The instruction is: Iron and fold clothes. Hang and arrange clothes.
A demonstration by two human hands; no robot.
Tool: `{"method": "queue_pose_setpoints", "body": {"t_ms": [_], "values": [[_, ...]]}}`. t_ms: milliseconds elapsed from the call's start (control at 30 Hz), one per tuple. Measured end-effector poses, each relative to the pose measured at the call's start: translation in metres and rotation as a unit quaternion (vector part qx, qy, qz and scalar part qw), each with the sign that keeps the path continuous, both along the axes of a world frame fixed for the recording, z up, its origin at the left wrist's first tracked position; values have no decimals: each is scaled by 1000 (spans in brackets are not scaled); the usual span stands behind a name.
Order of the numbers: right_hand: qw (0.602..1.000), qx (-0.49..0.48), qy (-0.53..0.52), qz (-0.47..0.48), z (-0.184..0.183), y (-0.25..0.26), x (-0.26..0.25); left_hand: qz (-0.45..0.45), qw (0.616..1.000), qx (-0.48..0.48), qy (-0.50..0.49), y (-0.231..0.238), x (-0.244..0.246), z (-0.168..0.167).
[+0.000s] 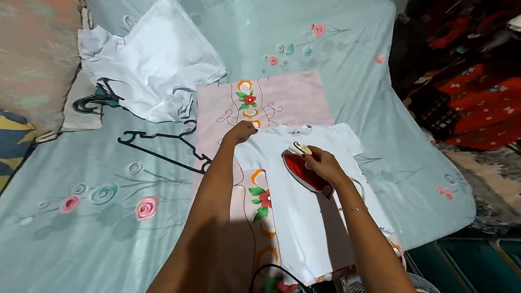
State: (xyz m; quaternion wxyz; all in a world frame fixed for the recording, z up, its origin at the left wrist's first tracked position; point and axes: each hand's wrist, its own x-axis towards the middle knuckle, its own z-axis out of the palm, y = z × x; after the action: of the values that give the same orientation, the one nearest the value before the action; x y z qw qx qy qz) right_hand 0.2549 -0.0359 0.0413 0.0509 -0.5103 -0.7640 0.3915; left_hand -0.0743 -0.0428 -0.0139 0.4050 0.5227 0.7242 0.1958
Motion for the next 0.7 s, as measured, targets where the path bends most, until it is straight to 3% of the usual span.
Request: {"method": "queue_pose_setpoints", "body": {"t_ms": [200, 367, 500, 600, 700], "values": [[980, 77, -32, -179, -1, -5, 47, 18, 999, 28, -14, -1, 5, -18], [961, 80, -39, -260, -10, 41, 32, 20, 999, 37, 6, -3, 9, -22], [970, 52, -18, -236, -15, 57, 32, 31, 999, 24, 13, -3, 12, -22], [987, 11, 19, -157, -8, 46, 41, 34, 999, 29, 8, -3, 9, -23], [990, 19, 27, -138, -5, 36, 37, 47, 998, 49, -2, -6, 11, -26]]}}
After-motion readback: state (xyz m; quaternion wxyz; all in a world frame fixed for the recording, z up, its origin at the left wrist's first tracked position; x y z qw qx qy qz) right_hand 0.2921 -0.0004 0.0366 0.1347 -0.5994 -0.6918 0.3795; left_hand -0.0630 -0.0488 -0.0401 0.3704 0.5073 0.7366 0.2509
